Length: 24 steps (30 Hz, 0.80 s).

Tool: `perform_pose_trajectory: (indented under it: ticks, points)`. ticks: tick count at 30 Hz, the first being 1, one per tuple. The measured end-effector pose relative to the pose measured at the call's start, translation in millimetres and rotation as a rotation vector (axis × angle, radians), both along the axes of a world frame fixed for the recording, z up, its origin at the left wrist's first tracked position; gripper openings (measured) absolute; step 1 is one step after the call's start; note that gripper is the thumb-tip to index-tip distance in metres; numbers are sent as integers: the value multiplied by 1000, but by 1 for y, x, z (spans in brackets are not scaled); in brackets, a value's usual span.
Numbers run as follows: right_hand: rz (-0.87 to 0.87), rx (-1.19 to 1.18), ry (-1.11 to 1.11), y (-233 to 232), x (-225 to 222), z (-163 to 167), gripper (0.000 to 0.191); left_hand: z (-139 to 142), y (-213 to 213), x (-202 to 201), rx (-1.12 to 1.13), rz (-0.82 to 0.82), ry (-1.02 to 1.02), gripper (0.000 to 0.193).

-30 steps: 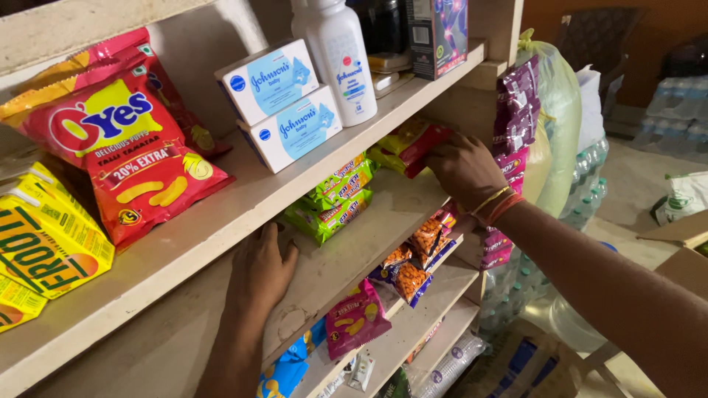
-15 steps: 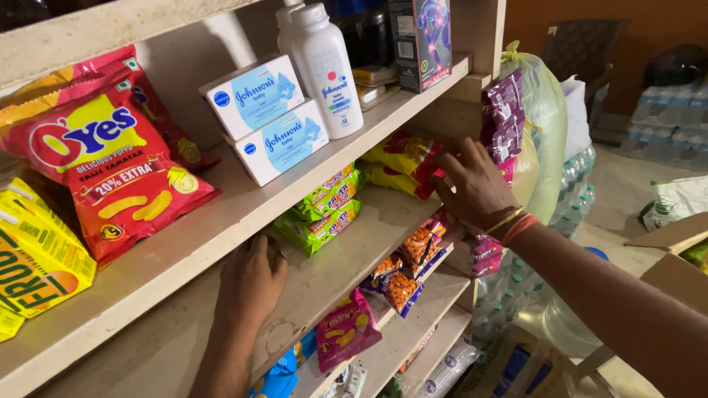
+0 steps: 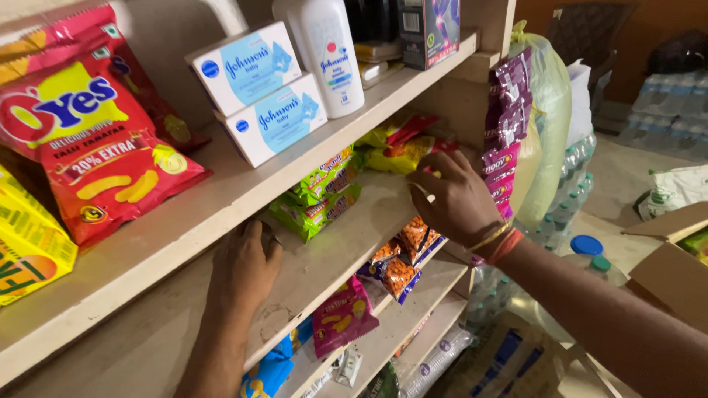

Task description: The person takes snack packets out of cardboard boxes on a table and places them onto the shelves of a small shop, arranging packets among the other stocked items. They repeatedly pick packets one at a time from the boxes and slot them into different shelf rows.

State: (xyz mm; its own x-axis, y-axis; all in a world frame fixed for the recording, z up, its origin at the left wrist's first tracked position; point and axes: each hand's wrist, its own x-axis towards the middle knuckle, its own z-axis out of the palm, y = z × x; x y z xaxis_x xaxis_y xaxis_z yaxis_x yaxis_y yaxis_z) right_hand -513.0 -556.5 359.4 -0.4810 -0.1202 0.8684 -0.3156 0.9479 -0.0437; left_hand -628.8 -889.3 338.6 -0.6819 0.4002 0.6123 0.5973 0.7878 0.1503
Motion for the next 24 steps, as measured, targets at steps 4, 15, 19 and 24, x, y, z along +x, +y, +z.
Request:
perform_pose_trajectory:
  ticks: [4,15,19,24]
  points:
    - [-46,-72,-91,-13,7,-15,20,0,0,1,-18,7,4,29]
    - [-81,-95,-165,-34,-17,-15,42,3,2,2,-45,32,-21,33]
    - [-133,-123,-137,-42,-4,-29,48,1,-1,-1,-29,17,-49,34]
    - [-128,-115,-119,-50,0,-53,50,0,-1,-2,-75,14,108,45]
